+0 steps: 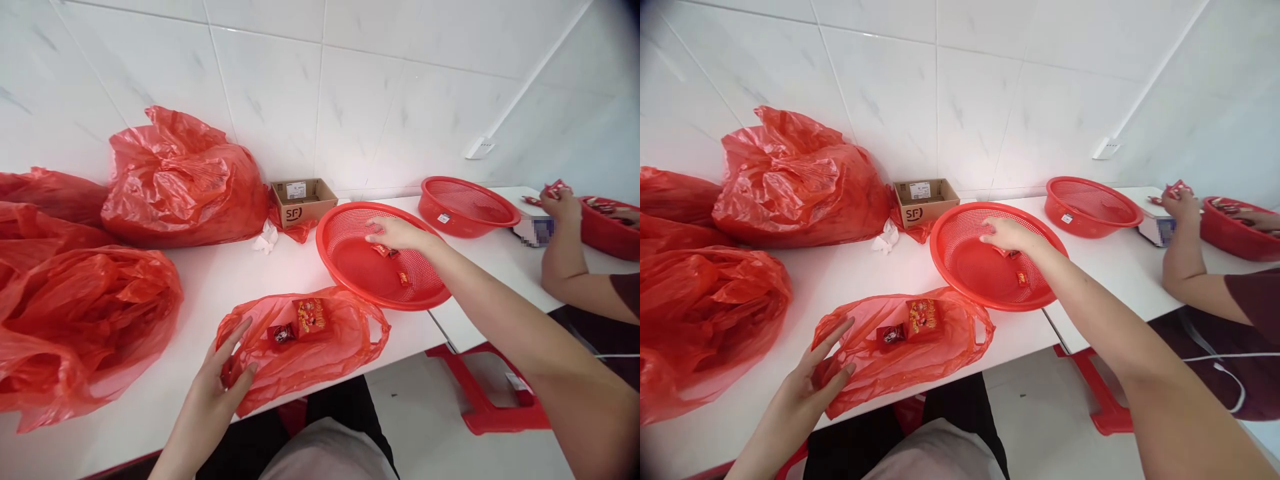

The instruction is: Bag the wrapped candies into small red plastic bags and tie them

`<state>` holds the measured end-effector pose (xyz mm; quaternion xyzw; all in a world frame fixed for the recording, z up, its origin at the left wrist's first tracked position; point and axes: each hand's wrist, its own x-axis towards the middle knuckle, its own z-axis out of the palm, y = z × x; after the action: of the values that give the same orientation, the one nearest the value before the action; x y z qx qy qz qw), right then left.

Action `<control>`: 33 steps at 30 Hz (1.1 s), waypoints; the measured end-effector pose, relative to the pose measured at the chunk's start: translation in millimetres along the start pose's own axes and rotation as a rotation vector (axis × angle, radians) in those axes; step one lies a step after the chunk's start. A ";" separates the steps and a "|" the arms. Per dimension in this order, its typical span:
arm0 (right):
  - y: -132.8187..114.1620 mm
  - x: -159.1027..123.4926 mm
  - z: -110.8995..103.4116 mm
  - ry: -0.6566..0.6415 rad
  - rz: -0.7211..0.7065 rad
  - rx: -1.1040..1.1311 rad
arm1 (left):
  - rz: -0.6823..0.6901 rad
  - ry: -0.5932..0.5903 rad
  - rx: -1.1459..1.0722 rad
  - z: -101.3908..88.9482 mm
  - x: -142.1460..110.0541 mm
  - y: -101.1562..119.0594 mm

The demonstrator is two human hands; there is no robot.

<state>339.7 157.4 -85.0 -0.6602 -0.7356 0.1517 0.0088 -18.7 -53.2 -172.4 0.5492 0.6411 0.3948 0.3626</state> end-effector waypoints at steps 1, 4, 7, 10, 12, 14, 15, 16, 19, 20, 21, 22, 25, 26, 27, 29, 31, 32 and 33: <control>16.8 10.8 0.1 -0.047 0.046 -0.057 | 0.014 0.012 0.018 0.4 -1.0 0.7; 52.9 29.4 12.3 -0.161 0.087 -0.130 | 0.010 0.027 0.026 1.8 -3.3 2.5; 67.2 35.6 30.1 -0.219 0.045 -0.146 | -0.022 0.010 0.002 2.6 -3.9 2.6; 68.6 38.5 40.5 -0.267 -0.016 -0.140 | -0.042 -0.004 -0.005 2.7 -4.3 2.7; 66.7 39.4 42.0 -0.300 -0.052 -0.119 | -0.050 -0.001 0.002 2.4 -4.9 3.7; 64.1 39.2 40.8 -0.323 -0.079 -0.091 | -0.046 0.007 0.010 1.9 -5.6 5.2; 62.7 38.8 39.7 -0.328 -0.088 -0.079 | -0.041 0.010 0.010 1.7 -5.8 5.9; 61.2 38.2 38.5 -0.327 -0.091 -0.072 | -0.038 0.013 0.009 1.6 -6.0 6.5; 55.6 36.0 35.1 -0.302 -0.096 -0.081 | -0.050 0.008 0.001 1.3 -5.8 6.6; 53.0 35.3 34.7 -0.296 -0.105 -0.090 | -0.053 0.004 0.001 1.3 -5.6 6.1; 50.0 34.5 34.8 -0.294 -0.119 -0.100 | -0.052 0.003 0.003 1.4 -5.5 5.4; 46.6 33.8 35.8 -0.297 -0.135 -0.112 | -0.046 0.003 0.005 1.4 -5.4 4.6; 36.5 32.4 43.2 -0.307 -0.173 -0.157 | -0.030 0.002 0.010 1.4 -5.9 2.8; 33.8 32.4 46.5 -0.305 -0.175 -0.172 | -0.031 -0.001 0.011 1.2 -6.3 2.8; 31.8 32.6 49.7 -0.299 -0.173 -0.186 | -0.036 -0.004 0.011 1.0 -6.8 3.0; 29.9 33.5 53.7 -0.285 -0.165 -0.203 | -0.046 0.000 0.022 0.4 -8.0 4.2; 29.0 33.3 51.6 -0.278 -0.163 -0.198 | -0.049 0.010 0.048 -0.2 -8.8 5.0; 27.9 32.1 47.7 -0.275 -0.169 -0.186 | -0.047 0.014 0.060 -0.4 -8.9 4.9; 25.6 29.7 42.0 -0.271 -0.179 -0.169 | -0.046 0.016 0.069 -0.6 -8.8 4.2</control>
<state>351.7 179.5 -136.6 -0.5640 -0.7959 0.1756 -0.1323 -16.3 -61.6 -168.0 0.5434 0.6697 0.3685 0.3470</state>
